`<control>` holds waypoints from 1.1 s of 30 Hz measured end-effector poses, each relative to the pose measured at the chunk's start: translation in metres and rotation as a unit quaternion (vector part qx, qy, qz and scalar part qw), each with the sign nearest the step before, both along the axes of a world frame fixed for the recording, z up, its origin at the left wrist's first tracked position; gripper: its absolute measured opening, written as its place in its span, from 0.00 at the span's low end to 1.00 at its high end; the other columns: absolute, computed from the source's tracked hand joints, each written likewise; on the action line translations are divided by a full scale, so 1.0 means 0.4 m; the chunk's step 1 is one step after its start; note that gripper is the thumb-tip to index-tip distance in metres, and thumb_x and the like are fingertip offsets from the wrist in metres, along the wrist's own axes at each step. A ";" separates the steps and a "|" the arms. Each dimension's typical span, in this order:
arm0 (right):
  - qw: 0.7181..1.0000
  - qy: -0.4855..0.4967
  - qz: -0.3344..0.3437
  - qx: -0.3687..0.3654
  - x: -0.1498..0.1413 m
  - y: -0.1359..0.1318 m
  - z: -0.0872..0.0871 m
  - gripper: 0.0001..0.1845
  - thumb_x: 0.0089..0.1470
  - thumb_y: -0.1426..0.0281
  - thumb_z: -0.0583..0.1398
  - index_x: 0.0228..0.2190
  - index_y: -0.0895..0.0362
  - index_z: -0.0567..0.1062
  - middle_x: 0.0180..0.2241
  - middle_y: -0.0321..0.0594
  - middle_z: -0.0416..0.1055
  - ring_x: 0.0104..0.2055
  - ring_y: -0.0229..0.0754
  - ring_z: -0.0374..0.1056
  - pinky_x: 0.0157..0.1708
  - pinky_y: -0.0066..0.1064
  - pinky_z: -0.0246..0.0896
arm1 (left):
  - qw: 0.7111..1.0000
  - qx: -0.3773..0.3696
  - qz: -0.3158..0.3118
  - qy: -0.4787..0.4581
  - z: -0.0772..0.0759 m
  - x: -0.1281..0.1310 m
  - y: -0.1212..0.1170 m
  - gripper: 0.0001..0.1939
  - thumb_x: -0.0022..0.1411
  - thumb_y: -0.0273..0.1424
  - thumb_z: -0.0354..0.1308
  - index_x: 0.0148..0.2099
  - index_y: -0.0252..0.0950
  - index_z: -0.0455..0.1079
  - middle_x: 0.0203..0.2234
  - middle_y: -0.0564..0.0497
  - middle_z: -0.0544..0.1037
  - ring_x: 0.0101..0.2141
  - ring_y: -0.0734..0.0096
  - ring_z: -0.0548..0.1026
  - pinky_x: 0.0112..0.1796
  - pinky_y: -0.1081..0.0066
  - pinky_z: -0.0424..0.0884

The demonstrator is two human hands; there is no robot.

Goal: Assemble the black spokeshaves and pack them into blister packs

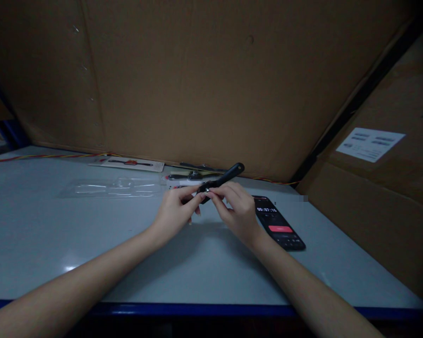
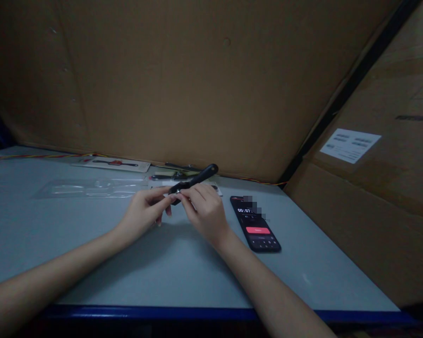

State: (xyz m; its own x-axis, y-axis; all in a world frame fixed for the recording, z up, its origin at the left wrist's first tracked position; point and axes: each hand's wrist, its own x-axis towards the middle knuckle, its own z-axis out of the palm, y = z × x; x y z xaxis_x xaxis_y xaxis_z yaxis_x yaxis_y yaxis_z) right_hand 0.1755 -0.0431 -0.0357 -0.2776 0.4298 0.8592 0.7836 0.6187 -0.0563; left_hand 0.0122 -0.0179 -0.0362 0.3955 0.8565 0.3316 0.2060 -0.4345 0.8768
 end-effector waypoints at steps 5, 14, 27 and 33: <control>0.997 -0.031 -0.072 -0.023 -0.014 -0.013 0.011 0.10 0.56 0.70 0.52 0.24 0.56 0.67 0.22 0.39 0.66 0.26 0.40 0.60 0.31 0.34 0.51 | 0.996 0.071 0.026 0.039 0.006 -0.001 -0.014 0.19 0.60 0.38 0.51 0.50 0.35 0.70 0.22 0.51 0.76 0.19 0.76 0.69 0.21 0.78 0.64; 0.869 0.316 0.092 -0.368 -0.056 -0.018 0.013 0.16 0.58 0.62 0.46 0.22 0.54 0.63 0.13 0.31 0.61 0.15 0.35 0.56 0.18 0.27 0.50 | 0.967 0.222 0.072 0.098 0.002 -0.012 -0.003 0.18 0.61 0.32 0.50 0.53 0.39 0.68 0.37 0.47 0.79 0.34 0.68 0.76 0.33 0.73 0.68; 0.466 0.597 0.320 -0.570 -0.068 -0.036 0.035 0.14 0.56 0.69 0.51 0.22 0.58 0.68 0.12 0.29 0.53 0.15 0.31 0.47 0.18 0.23 0.48 | 0.911 0.351 0.110 0.188 0.012 -0.024 0.002 0.19 0.62 0.32 0.48 0.54 0.35 0.66 0.37 0.45 0.78 0.33 0.69 0.75 0.33 0.72 0.67; 0.350 0.605 0.410 -0.585 -0.068 -0.047 0.043 0.22 0.60 0.75 0.39 0.22 0.59 0.65 0.09 0.27 0.46 0.13 0.31 0.40 0.18 0.21 0.44 | 0.820 0.496 0.155 0.240 0.013 -0.029 0.013 0.18 0.63 0.32 0.47 0.54 0.36 0.66 0.25 0.50 0.76 0.26 0.72 0.72 0.27 0.74 0.65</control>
